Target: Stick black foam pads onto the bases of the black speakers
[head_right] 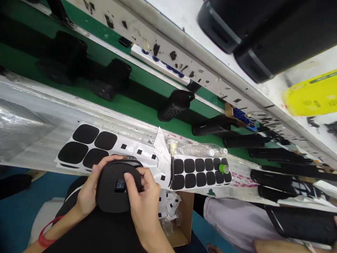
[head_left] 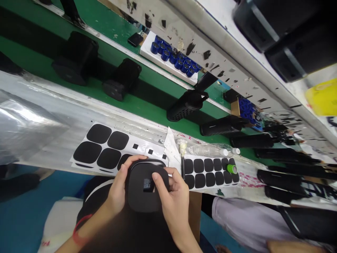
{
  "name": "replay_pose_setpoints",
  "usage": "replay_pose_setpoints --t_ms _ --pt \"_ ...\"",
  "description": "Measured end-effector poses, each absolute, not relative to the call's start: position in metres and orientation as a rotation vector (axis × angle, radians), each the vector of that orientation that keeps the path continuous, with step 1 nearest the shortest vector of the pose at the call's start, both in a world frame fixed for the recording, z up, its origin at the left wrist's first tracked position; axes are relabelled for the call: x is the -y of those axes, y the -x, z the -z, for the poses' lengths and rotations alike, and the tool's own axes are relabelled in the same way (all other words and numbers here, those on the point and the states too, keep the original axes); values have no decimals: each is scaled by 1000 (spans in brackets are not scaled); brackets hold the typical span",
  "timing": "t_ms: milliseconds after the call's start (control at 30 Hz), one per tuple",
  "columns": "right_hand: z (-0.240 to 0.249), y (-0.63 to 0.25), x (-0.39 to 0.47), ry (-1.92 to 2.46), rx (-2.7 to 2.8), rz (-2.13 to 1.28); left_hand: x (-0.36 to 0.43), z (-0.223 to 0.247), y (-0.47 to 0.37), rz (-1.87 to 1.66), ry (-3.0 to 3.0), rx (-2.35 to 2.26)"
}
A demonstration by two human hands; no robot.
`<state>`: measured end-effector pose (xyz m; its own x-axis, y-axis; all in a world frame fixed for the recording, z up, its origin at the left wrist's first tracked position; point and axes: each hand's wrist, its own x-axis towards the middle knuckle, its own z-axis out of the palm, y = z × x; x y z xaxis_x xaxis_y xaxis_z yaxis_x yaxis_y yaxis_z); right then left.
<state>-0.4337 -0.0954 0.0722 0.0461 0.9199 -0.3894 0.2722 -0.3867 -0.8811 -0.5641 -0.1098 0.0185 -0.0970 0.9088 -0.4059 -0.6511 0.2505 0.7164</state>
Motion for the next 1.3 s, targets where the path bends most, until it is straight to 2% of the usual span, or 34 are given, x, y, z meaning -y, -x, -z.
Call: replay_pose_setpoints --t_ms 367,833,1033,1300 --pt "-77 434 92 1736 1192 -1416 121 0 595 -1147 -661 -862" --pt "-81 435 89 1716 1072 -1434 118 -2 597 -1145 -598 -793" --pt "-79 435 92 1786 1278 -1281 117 -3 596 -1145 -578 -792" --pt "-79 436 93 1785 1287 -1303 118 -3 596 -1138 -568 -793"
